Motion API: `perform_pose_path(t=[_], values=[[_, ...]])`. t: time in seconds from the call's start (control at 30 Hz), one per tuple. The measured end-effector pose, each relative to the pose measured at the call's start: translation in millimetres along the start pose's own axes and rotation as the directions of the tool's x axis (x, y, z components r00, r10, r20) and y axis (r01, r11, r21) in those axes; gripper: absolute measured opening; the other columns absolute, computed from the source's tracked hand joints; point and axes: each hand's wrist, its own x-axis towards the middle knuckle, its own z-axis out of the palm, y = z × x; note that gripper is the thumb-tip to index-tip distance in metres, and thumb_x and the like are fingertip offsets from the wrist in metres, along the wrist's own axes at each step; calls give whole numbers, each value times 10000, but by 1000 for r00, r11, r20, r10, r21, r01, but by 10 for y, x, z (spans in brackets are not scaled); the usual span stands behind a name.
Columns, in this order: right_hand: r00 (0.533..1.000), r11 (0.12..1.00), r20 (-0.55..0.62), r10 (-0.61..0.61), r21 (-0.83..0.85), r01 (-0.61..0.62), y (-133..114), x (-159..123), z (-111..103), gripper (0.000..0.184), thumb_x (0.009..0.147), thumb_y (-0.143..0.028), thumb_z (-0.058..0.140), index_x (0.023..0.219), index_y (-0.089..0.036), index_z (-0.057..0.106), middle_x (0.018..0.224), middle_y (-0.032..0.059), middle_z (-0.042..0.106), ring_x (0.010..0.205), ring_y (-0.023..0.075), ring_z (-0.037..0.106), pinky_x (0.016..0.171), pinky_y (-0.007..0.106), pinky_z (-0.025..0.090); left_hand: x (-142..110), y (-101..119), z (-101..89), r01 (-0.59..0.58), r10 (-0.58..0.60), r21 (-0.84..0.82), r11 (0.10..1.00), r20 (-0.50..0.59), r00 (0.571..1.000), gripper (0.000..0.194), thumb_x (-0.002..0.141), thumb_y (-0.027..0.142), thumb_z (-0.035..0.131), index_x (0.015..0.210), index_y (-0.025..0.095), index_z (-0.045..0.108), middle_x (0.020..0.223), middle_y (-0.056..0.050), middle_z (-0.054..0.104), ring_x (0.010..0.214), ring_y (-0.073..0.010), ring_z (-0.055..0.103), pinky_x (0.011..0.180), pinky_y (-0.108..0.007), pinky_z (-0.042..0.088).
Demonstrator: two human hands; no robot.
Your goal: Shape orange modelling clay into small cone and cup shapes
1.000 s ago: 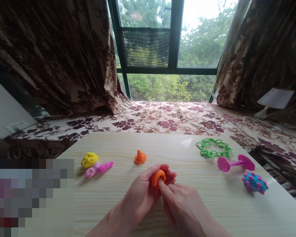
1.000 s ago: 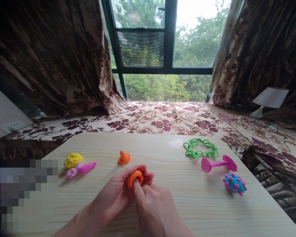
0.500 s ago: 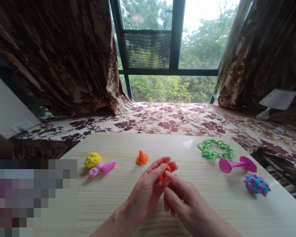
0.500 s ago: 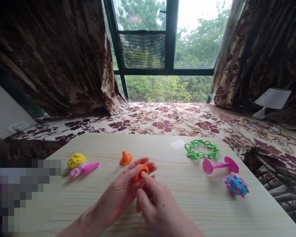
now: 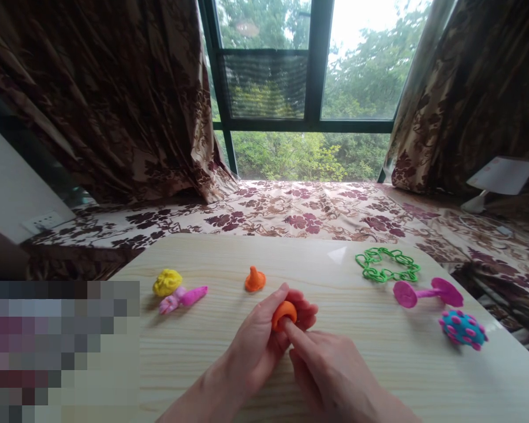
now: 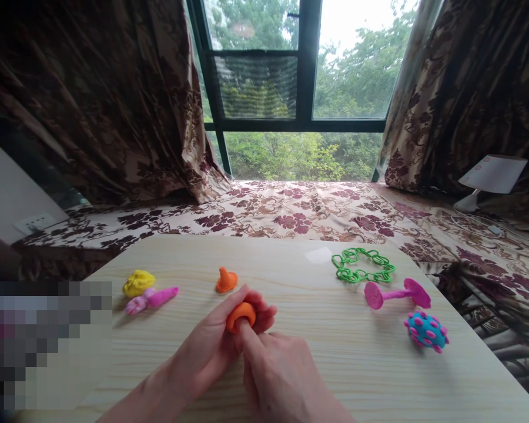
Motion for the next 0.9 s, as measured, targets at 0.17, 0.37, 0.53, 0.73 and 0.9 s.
perform_pose_path(t=[0.17,0.37,0.53,0.73,0.9], values=[[999,999,27,37,-35,-36,-7,-6,-17,460,728,-123,389,1181,-201,379,787,23,604,659,151,534,572,224,366,49,-25,-61,18,-18,3,1000,1,1000,206,765,311,555,755,115,619,781,-53,607,910,-208,591,899,-338,435],[999,999,2,33,-36,-33,21,-21,25,480,732,-136,408,1206,-202,378,794,36,592,666,166,520,566,246,356,36,-3,-48,23,-23,-6,1000,-3,1000,220,767,324,549,793,113,609,829,-68,604,948,-229,573,906,-352,425],[982,881,-46,186,450,-146,-40,22,-60,246,853,-167,310,1025,-187,485,652,-16,524,559,98,473,538,202,369,-31,64,19,-4,8,-38,999,115,993,262,812,313,480,987,141,572,1029,-100,580,1071,-227,497,936,-346,385],[986,832,-20,165,540,-129,-49,25,-63,308,869,-180,308,1157,-193,418,646,-23,527,528,93,466,517,201,385,-36,36,0,-45,44,4,999,145,988,269,820,267,475,1058,162,543,1009,-84,581,1035,-195,517,940,-321,368],[993,998,-114,-9,56,15,80,-15,5,478,807,-123,360,1279,-181,303,890,70,594,743,163,538,662,276,405,-8,0,-48,-61,53,76,995,104,993,258,819,302,475,1015,158,559,887,-69,594,950,-190,555,914,-344,395]])
